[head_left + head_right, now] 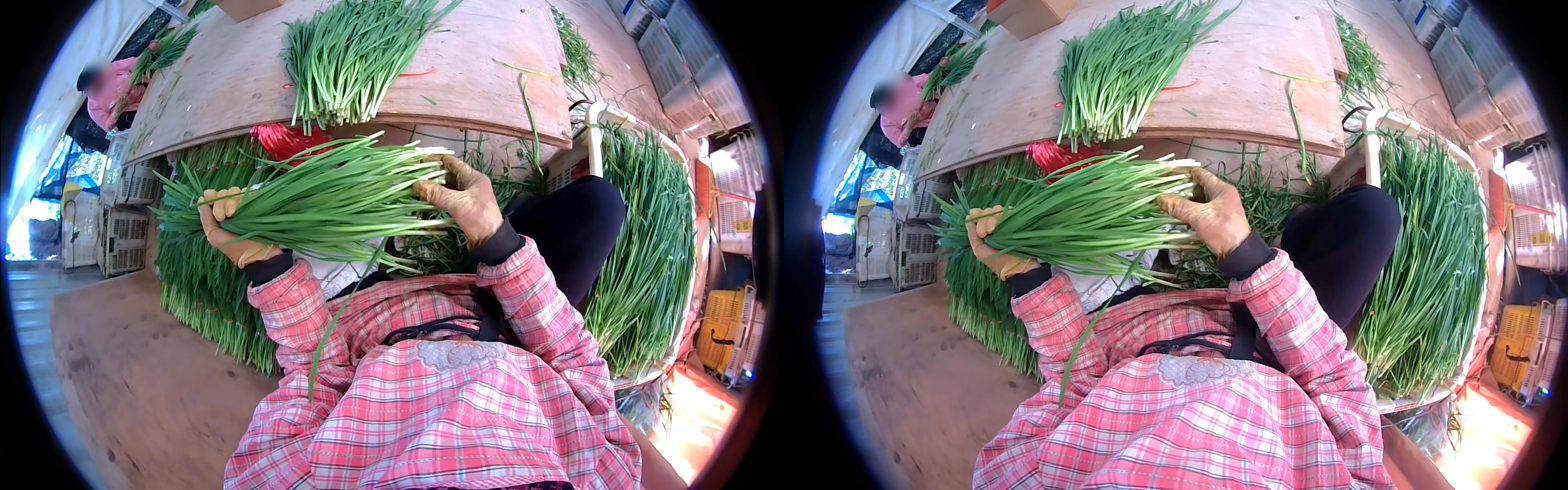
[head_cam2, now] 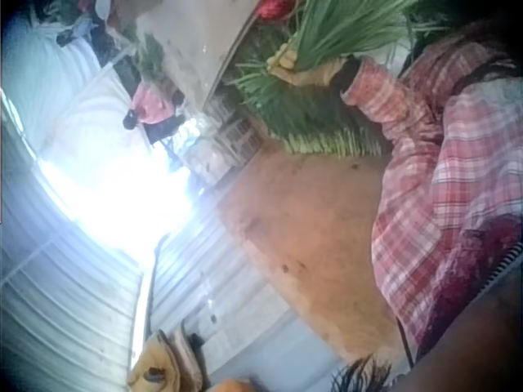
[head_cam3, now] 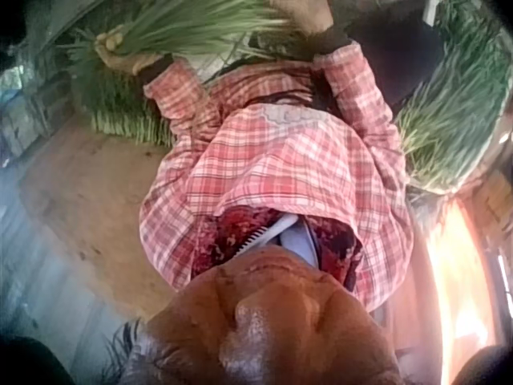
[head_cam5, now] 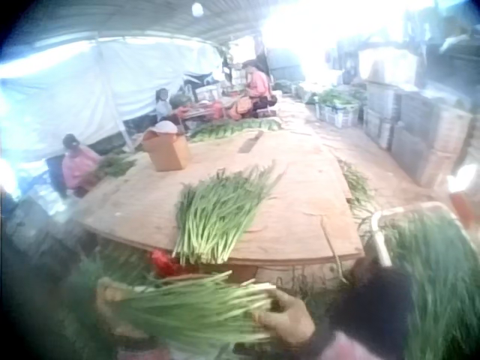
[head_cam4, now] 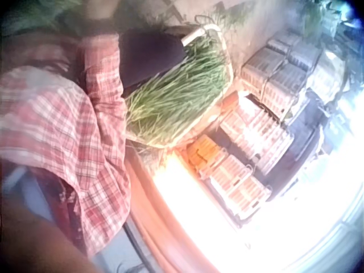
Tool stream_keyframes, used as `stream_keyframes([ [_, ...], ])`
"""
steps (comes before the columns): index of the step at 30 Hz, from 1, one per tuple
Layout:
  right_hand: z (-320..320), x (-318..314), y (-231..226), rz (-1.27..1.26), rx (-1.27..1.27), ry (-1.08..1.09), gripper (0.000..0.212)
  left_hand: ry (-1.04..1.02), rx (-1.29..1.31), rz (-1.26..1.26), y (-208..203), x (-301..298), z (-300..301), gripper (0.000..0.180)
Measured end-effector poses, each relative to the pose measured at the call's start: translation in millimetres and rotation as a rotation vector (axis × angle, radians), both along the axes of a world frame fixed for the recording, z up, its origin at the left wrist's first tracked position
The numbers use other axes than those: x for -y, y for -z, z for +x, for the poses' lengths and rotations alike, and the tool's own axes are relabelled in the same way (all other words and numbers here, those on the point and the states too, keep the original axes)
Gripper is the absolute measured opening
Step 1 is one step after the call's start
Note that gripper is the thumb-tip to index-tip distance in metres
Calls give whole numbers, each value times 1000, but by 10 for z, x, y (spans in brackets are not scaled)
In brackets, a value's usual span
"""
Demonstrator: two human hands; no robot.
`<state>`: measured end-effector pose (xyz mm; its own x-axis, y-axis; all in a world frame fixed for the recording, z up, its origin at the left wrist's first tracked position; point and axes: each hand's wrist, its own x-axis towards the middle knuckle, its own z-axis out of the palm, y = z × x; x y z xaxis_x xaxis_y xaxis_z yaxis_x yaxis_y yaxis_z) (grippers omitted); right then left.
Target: The person bundles chives by hand, gathering stalks into a bunch, aligning the ends, and securing the bundle with a red rubber band.
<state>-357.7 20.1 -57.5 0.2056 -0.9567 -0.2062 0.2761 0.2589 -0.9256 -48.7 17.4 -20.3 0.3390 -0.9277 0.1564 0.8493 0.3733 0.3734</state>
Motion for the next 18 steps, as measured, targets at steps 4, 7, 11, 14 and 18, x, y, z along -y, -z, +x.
stream_keyframes([
  [4,-94,-48,34,-79,180,53,32,25,8,-52,42,23,4,19],
  [7,-167,-134,158,46,200,-119,26,80,15,-74,144,42,73,14],
  [11,-117,-222,127,149,173,-300,32,138,128,-66,178,62,84,14],
  [14,-40,-283,324,89,33,-267,26,-54,243,120,118,90,-76,14],
  [18,-71,-333,286,1,-56,-32,15,-159,301,250,3,42,-177,15],
])
